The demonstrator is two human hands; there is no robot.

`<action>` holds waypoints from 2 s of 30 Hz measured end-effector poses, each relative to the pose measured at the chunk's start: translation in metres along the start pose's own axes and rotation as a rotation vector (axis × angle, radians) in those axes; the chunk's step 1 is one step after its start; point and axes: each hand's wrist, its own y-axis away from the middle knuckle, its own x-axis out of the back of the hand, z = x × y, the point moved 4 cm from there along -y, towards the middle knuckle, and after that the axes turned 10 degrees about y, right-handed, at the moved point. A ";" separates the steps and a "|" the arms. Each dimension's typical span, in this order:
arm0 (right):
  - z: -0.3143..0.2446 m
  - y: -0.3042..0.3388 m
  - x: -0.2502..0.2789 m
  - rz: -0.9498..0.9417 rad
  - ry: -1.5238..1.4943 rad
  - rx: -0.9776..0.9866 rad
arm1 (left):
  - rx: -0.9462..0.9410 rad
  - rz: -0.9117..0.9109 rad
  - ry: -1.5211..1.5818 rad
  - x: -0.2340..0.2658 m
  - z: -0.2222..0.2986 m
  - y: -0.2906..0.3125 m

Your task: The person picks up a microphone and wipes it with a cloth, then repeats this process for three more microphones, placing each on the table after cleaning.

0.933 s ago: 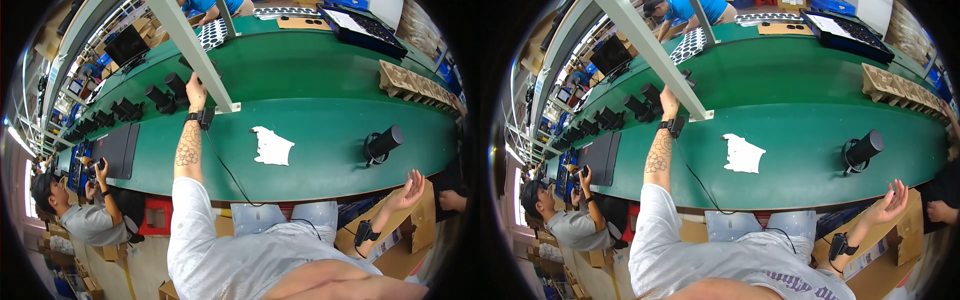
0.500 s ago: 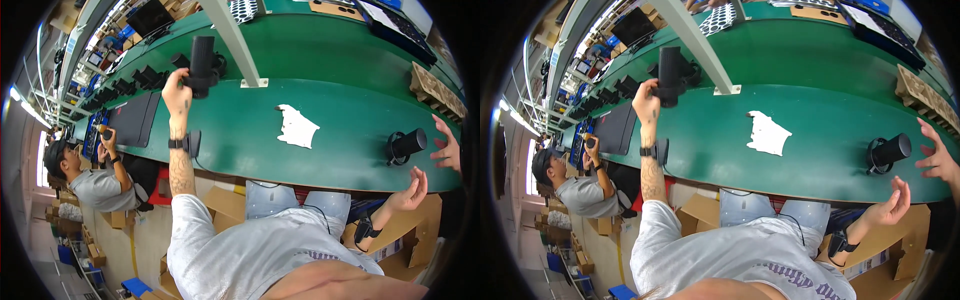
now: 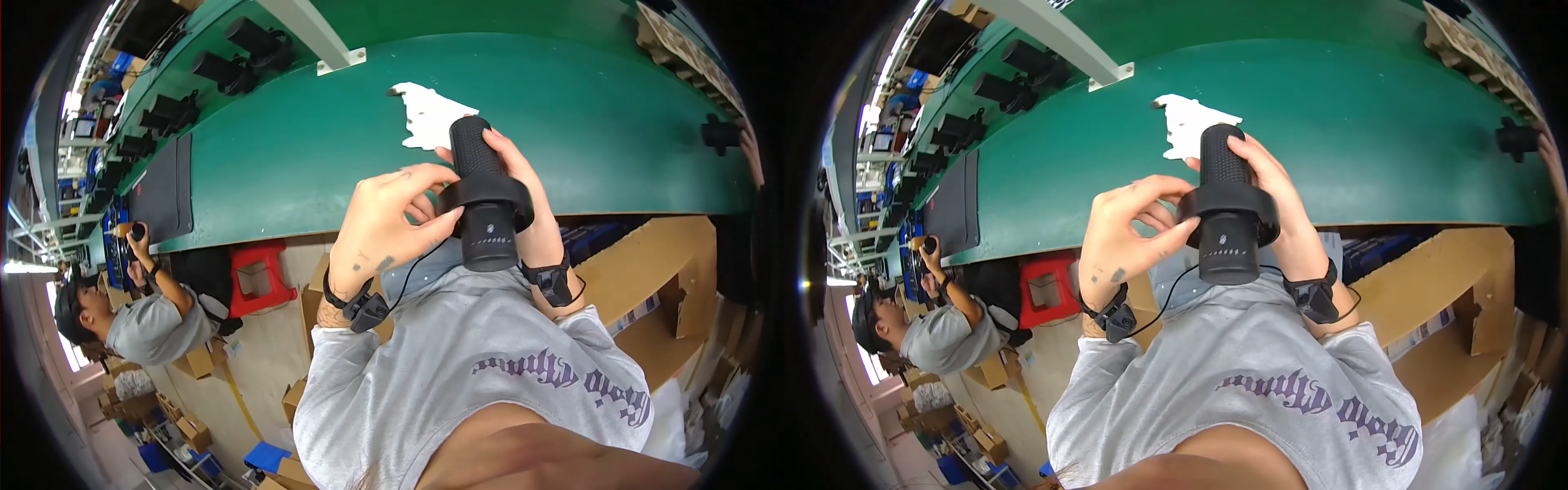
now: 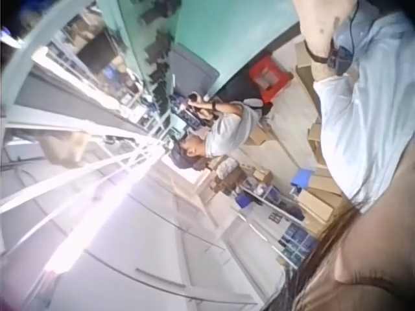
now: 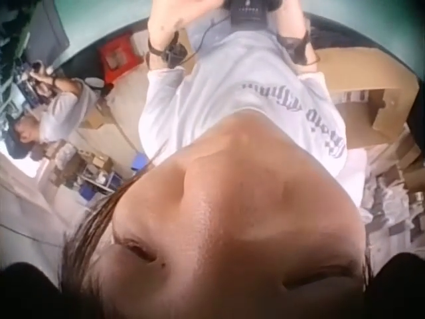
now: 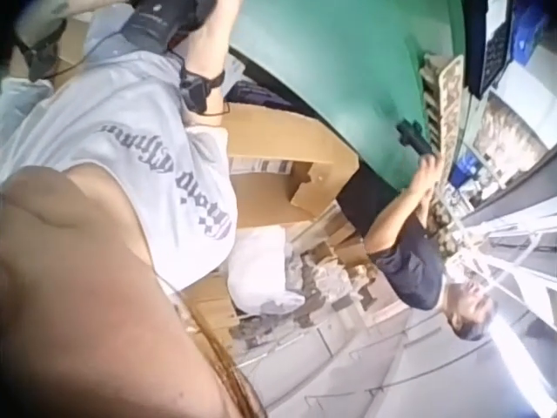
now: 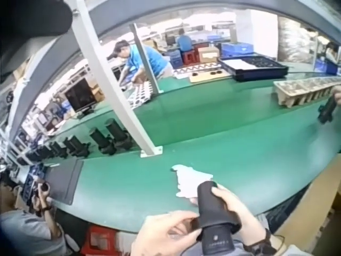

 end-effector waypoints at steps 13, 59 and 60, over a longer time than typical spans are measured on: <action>-0.012 0.002 0.012 0.003 -0.265 0.118 | -0.347 0.296 0.020 -0.042 0.003 0.016; -0.044 0.015 0.018 -0.136 -0.289 0.137 | -1.057 -0.092 -0.796 -0.089 0.060 0.017; -0.042 0.013 0.020 -0.134 -0.288 0.136 | -1.098 -0.130 -0.801 -0.089 0.061 0.016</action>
